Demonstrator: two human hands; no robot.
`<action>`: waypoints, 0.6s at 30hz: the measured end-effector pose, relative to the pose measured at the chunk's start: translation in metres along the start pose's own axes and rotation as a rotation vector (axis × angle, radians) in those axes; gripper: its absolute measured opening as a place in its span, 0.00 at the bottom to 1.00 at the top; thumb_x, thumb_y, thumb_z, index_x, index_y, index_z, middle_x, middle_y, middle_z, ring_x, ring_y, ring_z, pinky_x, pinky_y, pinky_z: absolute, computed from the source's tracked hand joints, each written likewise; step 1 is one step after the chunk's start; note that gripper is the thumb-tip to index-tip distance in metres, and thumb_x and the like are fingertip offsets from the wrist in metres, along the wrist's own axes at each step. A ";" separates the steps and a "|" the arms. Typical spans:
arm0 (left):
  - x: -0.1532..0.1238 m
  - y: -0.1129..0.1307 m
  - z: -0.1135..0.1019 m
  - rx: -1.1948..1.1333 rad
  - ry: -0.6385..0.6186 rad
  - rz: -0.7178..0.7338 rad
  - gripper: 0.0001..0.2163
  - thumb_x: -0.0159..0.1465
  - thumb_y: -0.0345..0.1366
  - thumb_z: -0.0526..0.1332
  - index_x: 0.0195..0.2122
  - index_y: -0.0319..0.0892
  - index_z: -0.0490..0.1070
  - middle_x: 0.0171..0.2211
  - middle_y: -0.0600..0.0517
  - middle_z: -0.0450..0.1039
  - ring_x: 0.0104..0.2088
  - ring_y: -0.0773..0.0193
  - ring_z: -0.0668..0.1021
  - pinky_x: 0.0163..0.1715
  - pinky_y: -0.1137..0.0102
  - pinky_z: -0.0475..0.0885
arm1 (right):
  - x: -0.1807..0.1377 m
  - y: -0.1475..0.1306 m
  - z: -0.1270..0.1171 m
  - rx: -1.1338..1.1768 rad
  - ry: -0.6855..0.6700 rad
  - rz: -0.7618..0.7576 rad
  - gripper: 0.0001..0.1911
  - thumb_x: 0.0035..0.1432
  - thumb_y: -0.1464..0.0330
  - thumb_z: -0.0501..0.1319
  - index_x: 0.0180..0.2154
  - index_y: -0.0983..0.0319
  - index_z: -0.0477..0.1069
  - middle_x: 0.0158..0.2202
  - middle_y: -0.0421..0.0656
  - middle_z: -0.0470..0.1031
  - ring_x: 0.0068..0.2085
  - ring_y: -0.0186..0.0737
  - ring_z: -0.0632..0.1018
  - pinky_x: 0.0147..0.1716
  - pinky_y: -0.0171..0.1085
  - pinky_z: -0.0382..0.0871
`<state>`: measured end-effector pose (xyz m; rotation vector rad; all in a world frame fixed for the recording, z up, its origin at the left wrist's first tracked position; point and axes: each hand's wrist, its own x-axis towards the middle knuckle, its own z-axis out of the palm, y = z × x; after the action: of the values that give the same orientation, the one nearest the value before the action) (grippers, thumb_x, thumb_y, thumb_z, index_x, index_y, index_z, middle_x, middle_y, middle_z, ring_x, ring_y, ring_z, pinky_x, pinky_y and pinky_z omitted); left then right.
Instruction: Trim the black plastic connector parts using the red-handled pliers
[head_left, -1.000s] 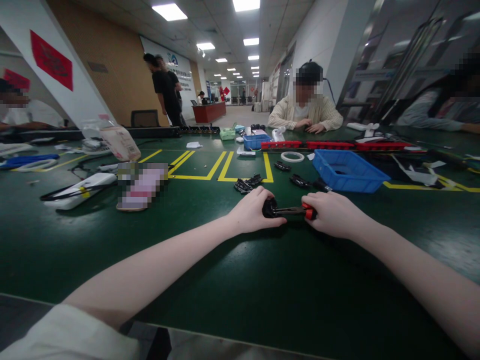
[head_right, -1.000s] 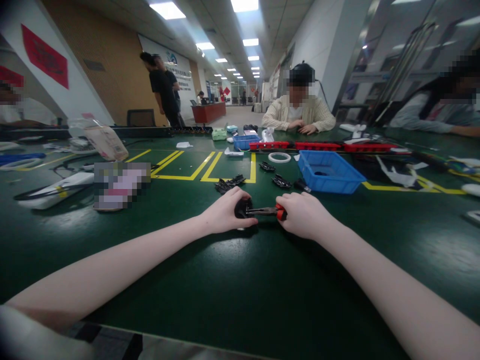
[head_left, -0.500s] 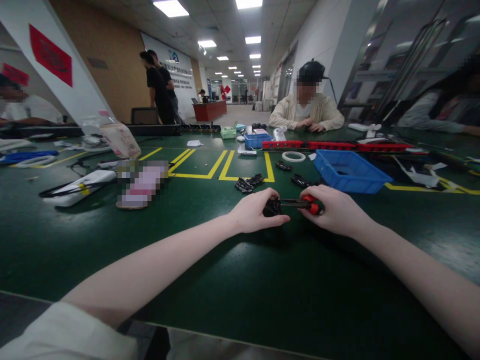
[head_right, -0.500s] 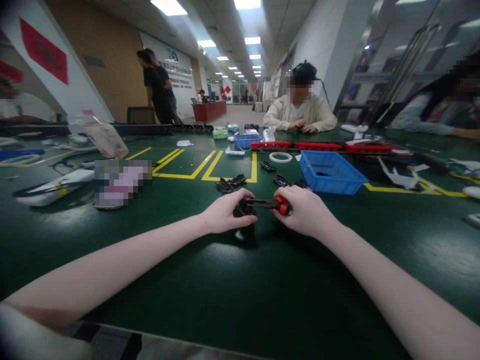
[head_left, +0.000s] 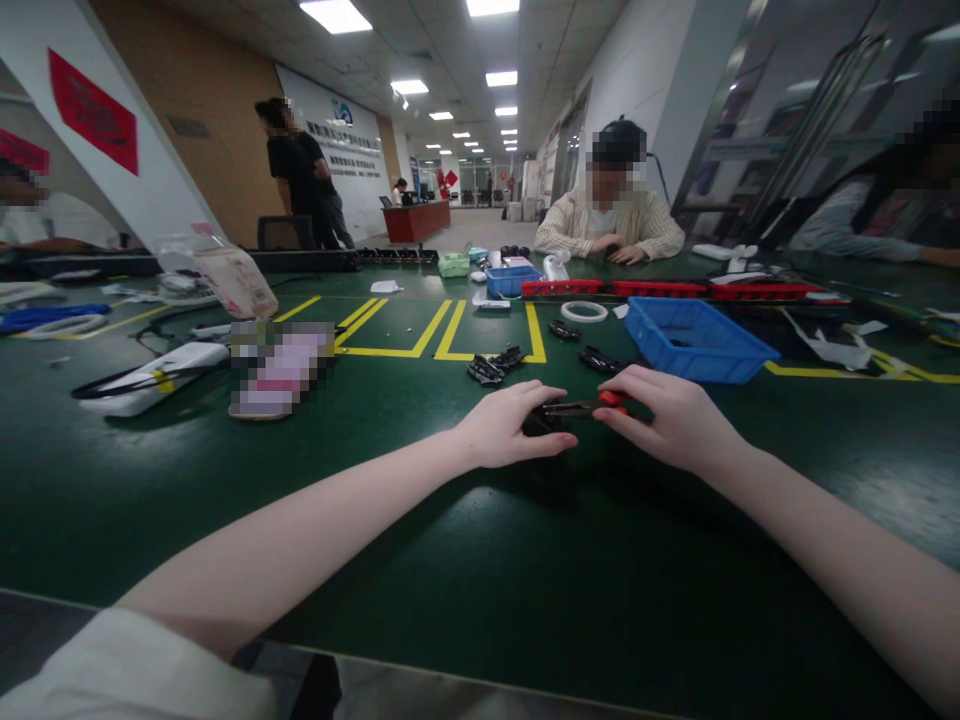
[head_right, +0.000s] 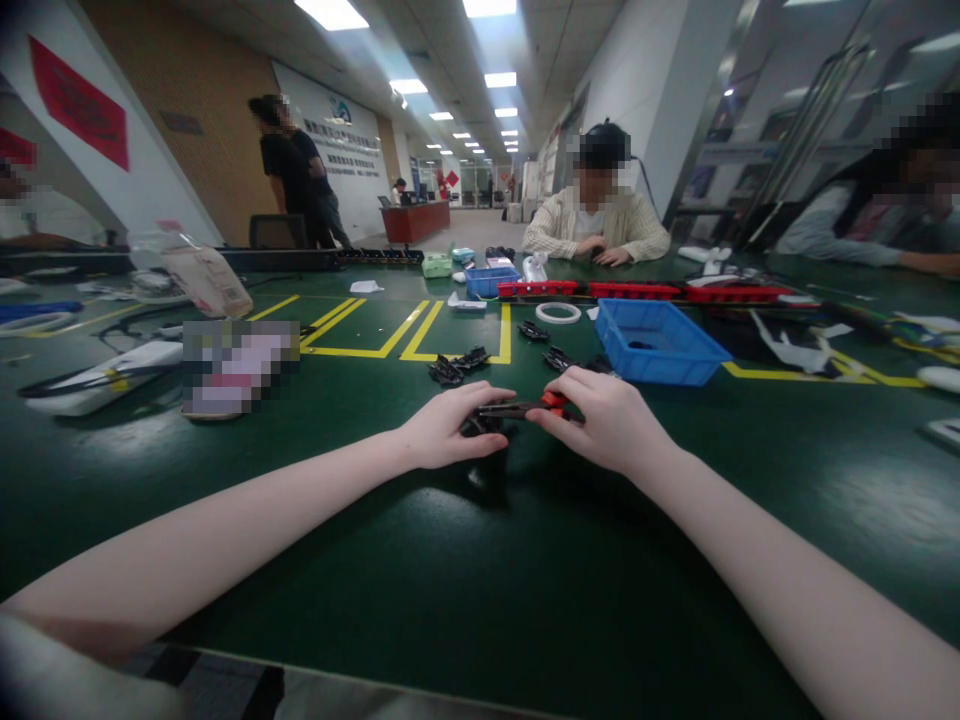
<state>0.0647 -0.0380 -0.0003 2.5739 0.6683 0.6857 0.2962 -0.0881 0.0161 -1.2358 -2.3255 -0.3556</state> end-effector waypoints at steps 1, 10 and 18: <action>0.000 0.000 0.000 0.011 -0.007 0.003 0.25 0.61 0.49 0.60 0.55 0.39 0.65 0.45 0.46 0.71 0.45 0.55 0.75 0.44 0.64 0.70 | 0.000 0.000 0.000 -0.015 0.006 -0.013 0.20 0.64 0.55 0.50 0.35 0.64 0.70 0.32 0.48 0.73 0.31 0.41 0.73 0.28 0.38 0.65; 0.000 0.002 -0.001 0.037 -0.023 0.035 0.25 0.61 0.49 0.59 0.54 0.36 0.66 0.44 0.45 0.71 0.44 0.55 0.74 0.43 0.65 0.70 | 0.001 -0.003 -0.004 -0.103 -0.001 -0.039 0.20 0.65 0.57 0.49 0.32 0.63 0.69 0.30 0.47 0.73 0.29 0.40 0.73 0.27 0.37 0.63; 0.001 0.003 -0.004 0.027 -0.052 0.021 0.24 0.61 0.49 0.59 0.54 0.39 0.65 0.44 0.47 0.71 0.41 0.56 0.75 0.41 0.65 0.70 | 0.003 -0.007 -0.004 -0.100 -0.004 -0.030 0.19 0.65 0.58 0.48 0.31 0.63 0.69 0.28 0.45 0.72 0.28 0.39 0.72 0.27 0.37 0.61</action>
<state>0.0641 -0.0389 0.0039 2.6173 0.6393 0.6178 0.2898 -0.0918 0.0206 -1.2495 -2.3573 -0.4855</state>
